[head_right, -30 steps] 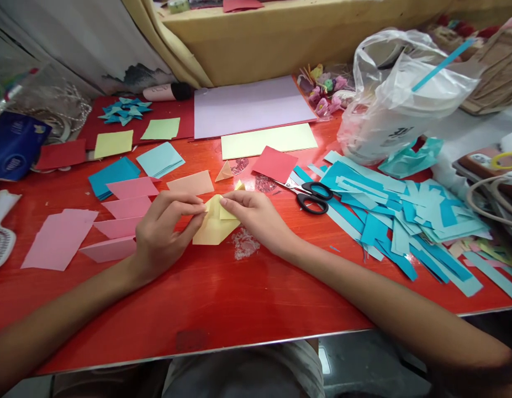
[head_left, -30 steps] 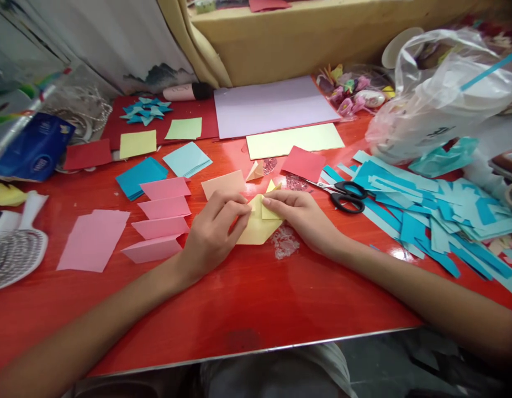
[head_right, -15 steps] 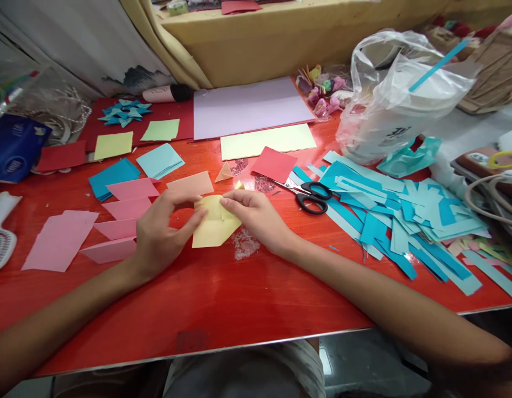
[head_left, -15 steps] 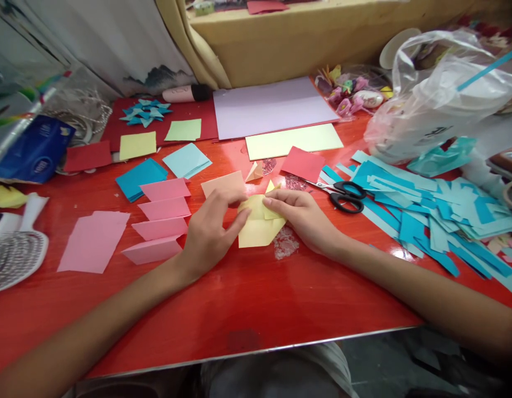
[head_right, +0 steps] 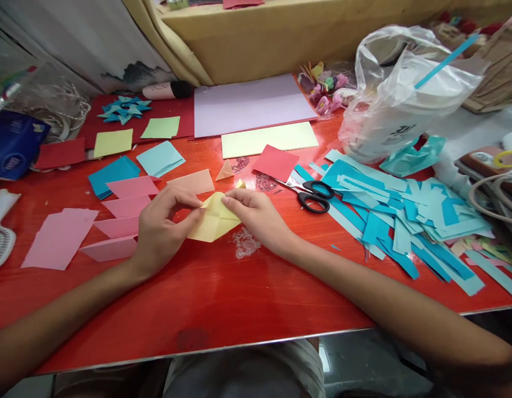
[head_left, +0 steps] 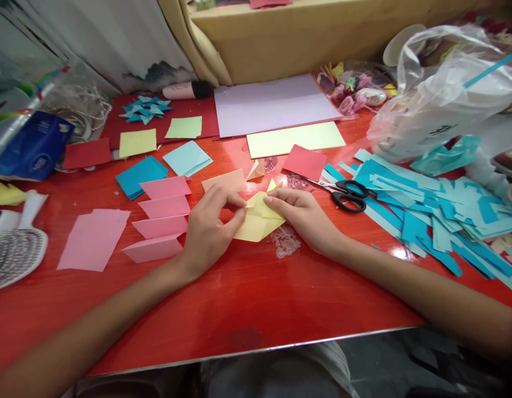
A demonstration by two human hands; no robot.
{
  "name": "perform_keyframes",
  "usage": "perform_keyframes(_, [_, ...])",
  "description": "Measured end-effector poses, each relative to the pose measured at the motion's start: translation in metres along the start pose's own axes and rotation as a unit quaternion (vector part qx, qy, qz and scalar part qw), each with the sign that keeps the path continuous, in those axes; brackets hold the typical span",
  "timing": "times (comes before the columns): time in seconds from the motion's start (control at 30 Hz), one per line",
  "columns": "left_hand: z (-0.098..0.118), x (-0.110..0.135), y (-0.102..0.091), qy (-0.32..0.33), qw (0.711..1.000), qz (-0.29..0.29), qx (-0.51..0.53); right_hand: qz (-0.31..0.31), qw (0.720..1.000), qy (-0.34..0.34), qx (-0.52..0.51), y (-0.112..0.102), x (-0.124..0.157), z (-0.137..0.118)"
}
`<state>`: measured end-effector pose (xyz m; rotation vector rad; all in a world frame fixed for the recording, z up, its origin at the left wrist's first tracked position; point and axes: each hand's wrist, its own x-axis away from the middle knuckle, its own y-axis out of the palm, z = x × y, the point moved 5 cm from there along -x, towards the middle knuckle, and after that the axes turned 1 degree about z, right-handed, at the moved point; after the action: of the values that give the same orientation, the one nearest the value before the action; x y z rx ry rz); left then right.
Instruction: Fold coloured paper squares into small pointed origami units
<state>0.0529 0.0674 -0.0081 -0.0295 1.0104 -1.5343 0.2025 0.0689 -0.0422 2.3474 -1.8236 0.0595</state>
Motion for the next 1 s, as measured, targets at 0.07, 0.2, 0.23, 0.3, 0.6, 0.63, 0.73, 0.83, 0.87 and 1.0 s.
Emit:
perform_keyframes(0.07, [0.007,0.001,0.000,0.087,0.994,0.003,-0.061,0.002,1.000,0.002,0.014,0.000,0.000,0.000])
perform_keyframes(0.2, [0.016,0.006,0.003,0.221,0.967,-0.010,-0.125,-0.003,1.000,-0.002,0.005,0.000,0.000,-0.002])
perform_keyframes(0.23, [0.017,0.008,0.004,0.244,0.961,-0.016,-0.131,-0.006,1.000,-0.004,0.001,0.000,0.000,-0.003])
perform_keyframes(0.3, [0.019,0.010,0.005,0.286,0.948,-0.022,-0.138,-0.011,1.000,-0.005,-0.007,0.000,-0.001,-0.004])
perform_keyframes(0.6, [0.020,0.012,0.008,0.329,0.934,-0.055,-0.131,-0.014,1.000,0.013,-0.019,-0.003,-0.005,-0.003])
perform_keyframes(0.63, [0.020,0.012,0.007,0.324,0.936,-0.050,-0.129,-0.015,0.999,0.018,-0.029,-0.004,-0.005,-0.002])
perform_keyframes(0.73, [0.019,0.011,0.006,0.310,0.941,-0.038,-0.133,-0.017,0.997,0.038,-0.058,-0.004,-0.005,0.000])
perform_keyframes(0.83, [0.019,0.011,0.006,0.307,0.942,-0.036,-0.130,-0.024,0.996,0.039,-0.073,-0.004,-0.005,0.001])
perform_keyframes(0.87, [0.019,0.011,0.007,0.307,0.942,-0.036,-0.129,-0.026,0.996,0.038,-0.077,-0.004,-0.005,0.001])
perform_keyframes(1.0, [0.019,0.011,0.007,0.308,0.942,-0.033,-0.127,-0.034,0.995,0.036,-0.081,-0.003,-0.006,0.001])
